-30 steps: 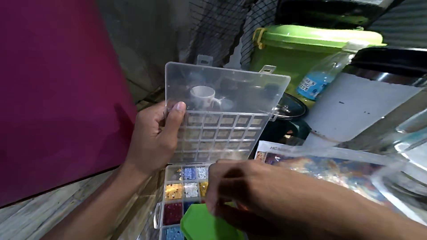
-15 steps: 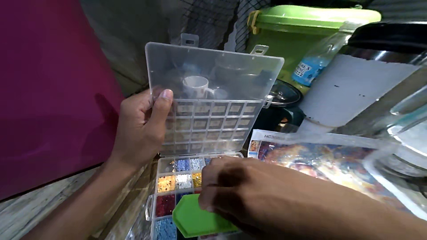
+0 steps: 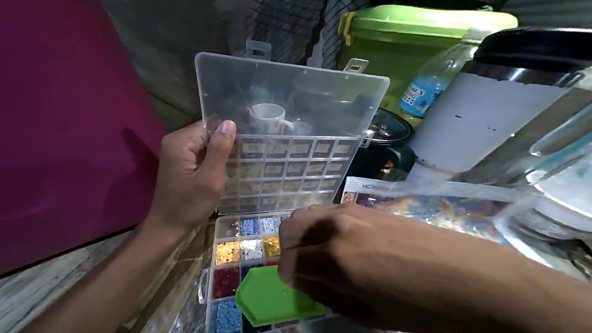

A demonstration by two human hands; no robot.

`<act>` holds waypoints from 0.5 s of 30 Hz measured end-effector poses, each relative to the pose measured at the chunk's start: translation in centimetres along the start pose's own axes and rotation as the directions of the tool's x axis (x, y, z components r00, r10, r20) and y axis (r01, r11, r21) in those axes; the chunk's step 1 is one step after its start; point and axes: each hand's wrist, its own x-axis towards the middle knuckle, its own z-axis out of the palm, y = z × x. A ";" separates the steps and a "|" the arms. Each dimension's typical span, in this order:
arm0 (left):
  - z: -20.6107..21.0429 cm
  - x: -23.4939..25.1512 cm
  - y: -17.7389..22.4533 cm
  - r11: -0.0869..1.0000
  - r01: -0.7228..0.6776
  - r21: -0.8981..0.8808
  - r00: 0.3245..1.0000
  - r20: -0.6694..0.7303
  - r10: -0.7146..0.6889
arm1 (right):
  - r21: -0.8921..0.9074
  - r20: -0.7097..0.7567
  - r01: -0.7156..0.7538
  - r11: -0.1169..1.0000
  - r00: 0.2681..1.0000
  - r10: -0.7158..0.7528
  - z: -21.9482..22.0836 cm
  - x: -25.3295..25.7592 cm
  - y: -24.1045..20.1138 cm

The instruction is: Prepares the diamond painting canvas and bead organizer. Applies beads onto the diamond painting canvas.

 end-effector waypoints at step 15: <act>0.0 -0.1 0.2 0.998 0.034 0.043 0.999 -0.004 -0.034 | -0.185 0.064 -0.060 0.981 0.995 0.073 -0.6 3.0 1.5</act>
